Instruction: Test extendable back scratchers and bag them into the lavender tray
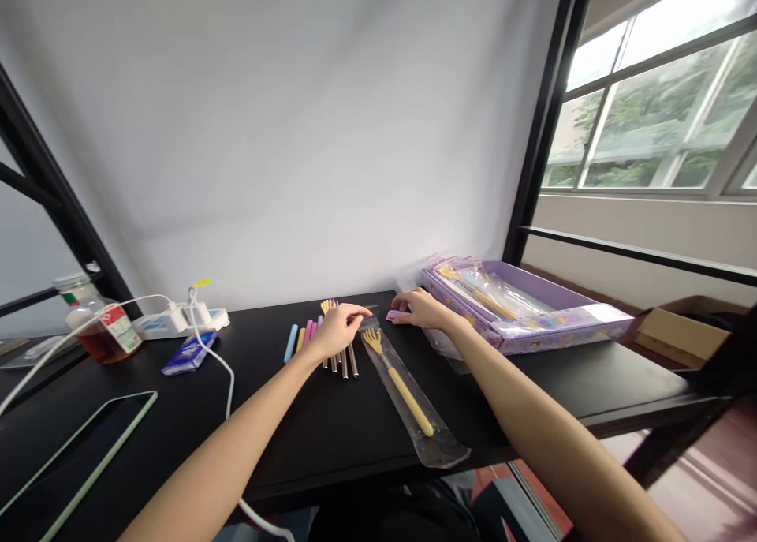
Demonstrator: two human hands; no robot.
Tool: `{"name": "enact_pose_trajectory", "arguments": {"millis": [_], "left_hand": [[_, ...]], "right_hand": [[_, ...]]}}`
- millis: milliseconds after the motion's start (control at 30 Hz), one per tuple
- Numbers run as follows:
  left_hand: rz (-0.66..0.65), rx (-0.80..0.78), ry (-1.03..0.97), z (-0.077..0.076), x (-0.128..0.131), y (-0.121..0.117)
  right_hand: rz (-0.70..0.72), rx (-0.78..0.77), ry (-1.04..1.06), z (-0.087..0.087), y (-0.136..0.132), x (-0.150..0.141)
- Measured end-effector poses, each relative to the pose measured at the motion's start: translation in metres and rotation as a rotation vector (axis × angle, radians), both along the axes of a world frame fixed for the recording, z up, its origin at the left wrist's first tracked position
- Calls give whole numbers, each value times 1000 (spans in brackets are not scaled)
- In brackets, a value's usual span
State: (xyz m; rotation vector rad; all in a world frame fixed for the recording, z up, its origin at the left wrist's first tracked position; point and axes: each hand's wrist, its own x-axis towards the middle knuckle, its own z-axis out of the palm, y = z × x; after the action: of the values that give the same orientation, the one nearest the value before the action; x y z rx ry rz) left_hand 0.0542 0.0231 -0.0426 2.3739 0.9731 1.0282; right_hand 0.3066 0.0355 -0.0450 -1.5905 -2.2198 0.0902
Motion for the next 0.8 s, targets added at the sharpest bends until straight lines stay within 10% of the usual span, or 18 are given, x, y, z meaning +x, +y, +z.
{"name": "enact_pose_trajectory", "arguments": {"millis": [800], "left_hand": [[-69,-154,-129,-3,-3,4]], "right_hand": [[92,34,148,0,2,-5]]}}
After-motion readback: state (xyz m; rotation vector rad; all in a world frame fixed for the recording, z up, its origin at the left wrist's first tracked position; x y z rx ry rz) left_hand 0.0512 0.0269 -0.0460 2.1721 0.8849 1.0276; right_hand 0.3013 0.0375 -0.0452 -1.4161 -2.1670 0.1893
